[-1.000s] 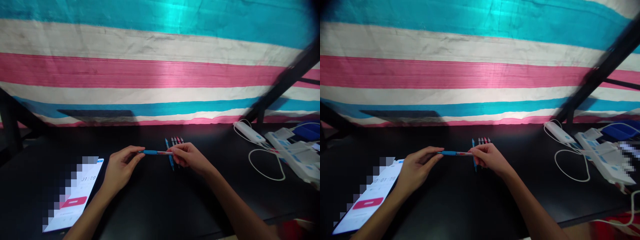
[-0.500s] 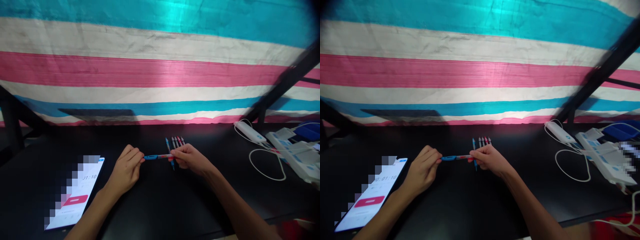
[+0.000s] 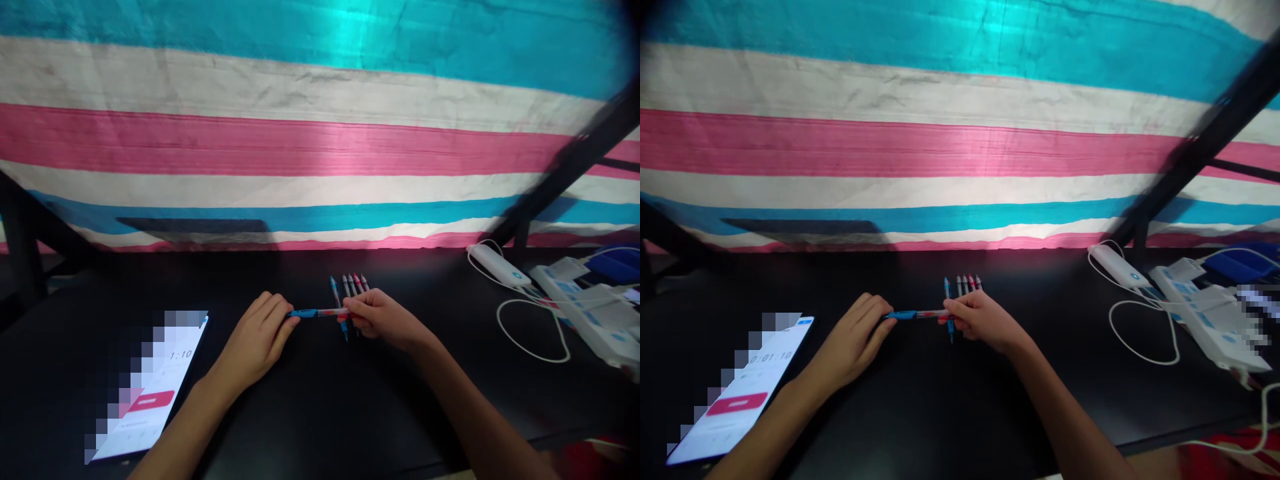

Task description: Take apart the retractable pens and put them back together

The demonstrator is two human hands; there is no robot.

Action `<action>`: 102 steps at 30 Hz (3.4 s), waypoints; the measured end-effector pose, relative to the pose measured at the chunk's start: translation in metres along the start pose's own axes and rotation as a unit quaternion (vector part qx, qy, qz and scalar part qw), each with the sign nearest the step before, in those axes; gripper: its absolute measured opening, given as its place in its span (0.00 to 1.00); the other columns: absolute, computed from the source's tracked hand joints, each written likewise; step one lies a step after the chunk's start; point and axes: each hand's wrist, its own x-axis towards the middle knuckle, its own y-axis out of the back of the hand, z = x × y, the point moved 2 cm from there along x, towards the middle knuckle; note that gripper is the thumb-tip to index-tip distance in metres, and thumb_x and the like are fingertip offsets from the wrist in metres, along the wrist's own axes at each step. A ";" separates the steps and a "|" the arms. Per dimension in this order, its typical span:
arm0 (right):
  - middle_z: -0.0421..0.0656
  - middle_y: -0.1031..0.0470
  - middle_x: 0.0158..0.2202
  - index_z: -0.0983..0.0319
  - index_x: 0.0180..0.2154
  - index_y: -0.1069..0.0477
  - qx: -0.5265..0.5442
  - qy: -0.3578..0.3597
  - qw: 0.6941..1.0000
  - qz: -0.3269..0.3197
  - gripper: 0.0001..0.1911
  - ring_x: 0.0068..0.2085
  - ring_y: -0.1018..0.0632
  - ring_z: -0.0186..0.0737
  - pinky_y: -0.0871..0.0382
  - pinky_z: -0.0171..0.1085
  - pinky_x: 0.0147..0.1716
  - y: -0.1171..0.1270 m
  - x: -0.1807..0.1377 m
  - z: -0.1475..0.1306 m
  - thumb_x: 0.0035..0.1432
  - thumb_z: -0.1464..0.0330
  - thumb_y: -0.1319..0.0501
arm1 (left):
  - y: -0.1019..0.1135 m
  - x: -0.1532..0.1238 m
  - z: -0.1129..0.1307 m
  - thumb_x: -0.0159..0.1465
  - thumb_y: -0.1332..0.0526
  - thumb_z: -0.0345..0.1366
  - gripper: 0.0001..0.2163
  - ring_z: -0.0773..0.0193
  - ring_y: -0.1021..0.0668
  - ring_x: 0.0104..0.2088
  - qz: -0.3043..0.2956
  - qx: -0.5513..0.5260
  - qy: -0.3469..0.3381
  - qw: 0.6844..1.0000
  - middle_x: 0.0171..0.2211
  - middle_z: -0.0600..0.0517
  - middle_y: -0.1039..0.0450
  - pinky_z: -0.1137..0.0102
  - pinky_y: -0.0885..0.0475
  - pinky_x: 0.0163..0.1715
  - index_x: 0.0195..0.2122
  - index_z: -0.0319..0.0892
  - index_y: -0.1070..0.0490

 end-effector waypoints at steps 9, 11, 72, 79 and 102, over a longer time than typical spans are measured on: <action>0.30 0.49 0.15 0.69 0.32 0.26 0.035 -0.028 0.997 -0.071 0.22 0.16 0.53 0.23 0.63 0.30 0.15 0.003 -0.003 0.001 0.58 0.54 0.41 | -0.006 -0.002 -0.001 0.68 0.48 0.30 0.07 0.60 0.34 0.33 0.024 0.034 -0.071 0.997 0.32 0.47 0.30 0.66 0.35 0.34 0.42 0.38 0.33; 0.30 0.50 0.15 0.69 0.31 0.26 0.041 -0.022 0.996 -0.082 0.21 0.16 0.53 0.23 0.62 0.30 0.16 0.002 -0.003 0.001 0.57 0.55 0.40 | -0.006 -0.003 0.000 0.68 0.49 0.30 0.07 0.60 0.36 0.31 0.029 0.053 -0.072 0.996 0.29 0.48 0.32 0.66 0.37 0.31 0.38 0.39 0.32; 0.41 0.28 0.34 0.61 0.44 0.28 -0.080 0.207 0.969 0.106 0.19 0.27 0.28 0.30 0.33 0.30 0.24 -0.004 0.005 -0.004 0.50 0.64 0.33 | 0.004 0.003 -0.008 0.70 0.54 0.38 0.16 0.65 0.36 0.26 0.018 -0.134 0.110 0.985 0.23 0.56 0.43 0.68 0.41 0.30 0.23 0.43 0.45; 0.39 0.30 0.27 0.64 0.37 0.28 -0.092 0.163 0.980 0.071 0.11 0.23 0.30 0.29 0.35 0.29 0.20 -0.007 0.006 -0.003 0.54 0.63 0.36 | 0.002 0.004 -0.006 0.70 0.54 0.38 0.16 0.64 0.35 0.27 0.008 -0.128 0.097 0.987 0.23 0.55 0.42 0.68 0.41 0.31 0.24 0.43 0.43; 0.37 0.31 0.25 0.62 0.36 0.27 -0.103 0.199 0.967 0.124 0.09 0.22 0.31 0.29 0.37 0.30 0.21 -0.001 0.006 -0.001 0.50 0.68 0.34 | 0.001 0.004 -0.006 0.70 0.54 0.38 0.16 0.64 0.34 0.27 -0.002 -0.126 0.108 0.986 0.23 0.55 0.40 0.69 0.40 0.30 0.24 0.43 0.42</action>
